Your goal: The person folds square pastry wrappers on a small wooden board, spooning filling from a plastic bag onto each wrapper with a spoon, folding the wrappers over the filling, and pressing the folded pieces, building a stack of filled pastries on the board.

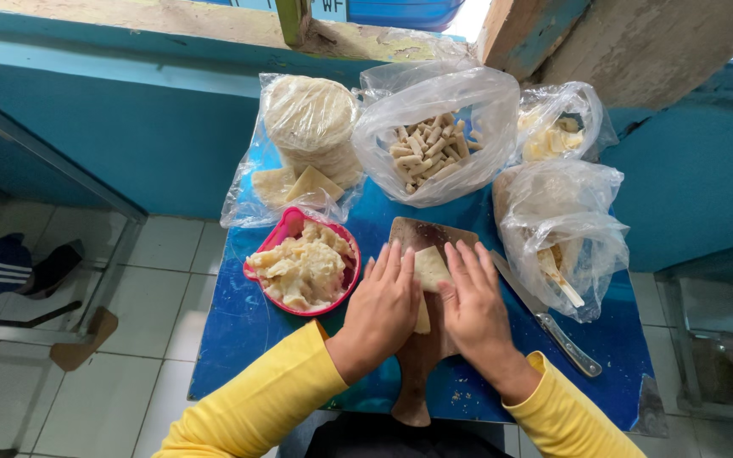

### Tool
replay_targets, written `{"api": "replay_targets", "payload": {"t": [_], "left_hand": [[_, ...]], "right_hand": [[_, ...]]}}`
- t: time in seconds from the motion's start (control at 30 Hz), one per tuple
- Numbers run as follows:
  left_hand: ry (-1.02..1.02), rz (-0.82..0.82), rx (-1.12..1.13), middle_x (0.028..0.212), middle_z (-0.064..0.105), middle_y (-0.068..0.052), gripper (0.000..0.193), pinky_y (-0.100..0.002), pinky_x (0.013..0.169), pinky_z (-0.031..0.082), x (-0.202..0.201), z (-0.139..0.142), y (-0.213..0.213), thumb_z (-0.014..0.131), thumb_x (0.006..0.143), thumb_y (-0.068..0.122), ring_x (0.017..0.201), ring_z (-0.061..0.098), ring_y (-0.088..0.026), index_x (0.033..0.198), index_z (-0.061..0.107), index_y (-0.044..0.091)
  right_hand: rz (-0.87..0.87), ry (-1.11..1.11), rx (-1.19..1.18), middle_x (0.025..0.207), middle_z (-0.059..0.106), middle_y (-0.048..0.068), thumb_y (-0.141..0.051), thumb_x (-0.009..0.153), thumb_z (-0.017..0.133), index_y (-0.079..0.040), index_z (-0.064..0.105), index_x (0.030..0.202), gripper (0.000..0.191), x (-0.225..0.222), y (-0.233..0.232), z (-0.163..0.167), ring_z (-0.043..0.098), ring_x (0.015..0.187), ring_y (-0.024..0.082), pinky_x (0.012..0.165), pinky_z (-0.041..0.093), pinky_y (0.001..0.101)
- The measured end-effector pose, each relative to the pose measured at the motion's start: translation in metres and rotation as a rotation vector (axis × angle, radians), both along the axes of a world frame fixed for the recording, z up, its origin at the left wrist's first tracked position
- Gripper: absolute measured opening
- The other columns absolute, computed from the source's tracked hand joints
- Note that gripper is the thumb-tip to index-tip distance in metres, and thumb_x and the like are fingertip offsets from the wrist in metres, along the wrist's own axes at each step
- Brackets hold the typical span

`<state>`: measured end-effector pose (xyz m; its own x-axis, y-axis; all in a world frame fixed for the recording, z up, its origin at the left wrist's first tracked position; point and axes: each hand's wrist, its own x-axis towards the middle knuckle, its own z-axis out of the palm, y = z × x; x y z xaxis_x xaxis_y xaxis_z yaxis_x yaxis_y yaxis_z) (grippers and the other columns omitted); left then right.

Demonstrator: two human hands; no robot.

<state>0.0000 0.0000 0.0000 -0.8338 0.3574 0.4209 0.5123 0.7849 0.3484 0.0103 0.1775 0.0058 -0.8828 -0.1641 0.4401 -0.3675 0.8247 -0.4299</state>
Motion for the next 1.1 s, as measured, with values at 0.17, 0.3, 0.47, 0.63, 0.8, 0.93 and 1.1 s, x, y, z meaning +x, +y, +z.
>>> {"api": "replay_targets", "payload": {"t": [0.17,0.3,0.47,0.63,0.8,0.93,1.1], "left_hand": [[-0.182,-0.017,-0.086,0.104,0.067,-0.017,0.028,-0.037,0.083,0.053,0.004,0.013,-0.013,0.057,0.090,0.009,0.099,0.064,-0.032,0.113,0.063,-0.004],[-0.149,-0.009,-0.092,0.101,0.066,-0.016,0.014,-0.037,0.080,0.052,0.006,0.012,-0.012,0.059,0.094,0.011,0.093,0.063,-0.032,0.101,0.065,0.000],[-0.040,-0.044,-0.141,0.111,0.067,-0.017,0.024,-0.035,0.083,0.054,0.020,0.009,-0.019,0.061,0.078,0.007,0.098,0.063,-0.031,0.101,0.064,0.000],[-0.059,-0.023,-0.071,0.118,0.067,-0.018,0.031,-0.034,0.082,0.054,0.043,0.004,-0.021,0.061,0.079,0.005,0.100,0.063,-0.032,0.109,0.064,-0.002],[-0.036,-0.013,-0.043,0.113,0.067,-0.016,0.026,-0.036,0.080,0.054,0.051,0.005,-0.019,0.061,0.081,0.006,0.094,0.064,-0.030,0.106,0.064,0.000],[-0.093,0.035,-0.079,0.095,0.066,-0.012,0.009,-0.039,0.080,0.053,0.030,0.006,-0.016,0.062,0.085,0.007,0.092,0.065,-0.029,0.094,0.063,0.006],[-0.047,-0.039,0.004,0.093,0.067,-0.015,0.017,-0.044,0.076,0.054,-0.022,0.014,-0.007,0.068,0.076,0.011,0.091,0.066,-0.035,0.091,0.063,0.004]], "right_hand": [[-0.112,0.023,-0.012,0.104,0.071,0.007,-0.023,0.089,0.073,-0.013,0.077,0.107,0.021,-0.017,0.004,0.007,0.058,0.102,0.033,0.093,0.046,0.0432],[-0.098,0.000,0.040,0.099,0.070,0.007,-0.026,0.082,0.079,-0.012,0.077,0.098,0.022,-0.026,-0.003,0.007,0.058,0.096,0.032,0.087,0.045,0.0440],[-0.048,-0.035,-0.015,0.101,0.069,0.008,-0.023,0.082,0.079,-0.010,0.074,0.097,0.020,-0.011,-0.003,0.010,0.058,0.095,0.032,0.087,0.047,0.0414],[-0.045,-0.157,-0.044,0.096,0.069,0.007,-0.023,0.081,0.079,-0.010,0.072,0.090,0.017,0.001,0.000,0.011,0.059,0.093,0.032,0.084,0.048,0.0413],[0.038,-0.142,-0.038,0.087,0.071,0.006,-0.017,0.077,0.080,-0.009,0.070,0.083,0.014,0.004,0.003,0.016,0.062,0.089,0.030,0.079,0.048,0.0421],[0.012,-0.445,-0.274,0.083,0.072,0.009,-0.013,0.082,0.076,-0.005,0.067,0.091,0.015,-0.004,0.008,0.021,0.071,0.076,0.025,0.070,0.054,0.0350],[0.231,-0.388,-0.329,0.084,0.072,0.009,-0.002,0.082,0.066,-0.005,0.067,0.091,0.010,-0.009,0.020,0.030,0.072,0.077,0.025,0.069,0.055,0.0328]]}}
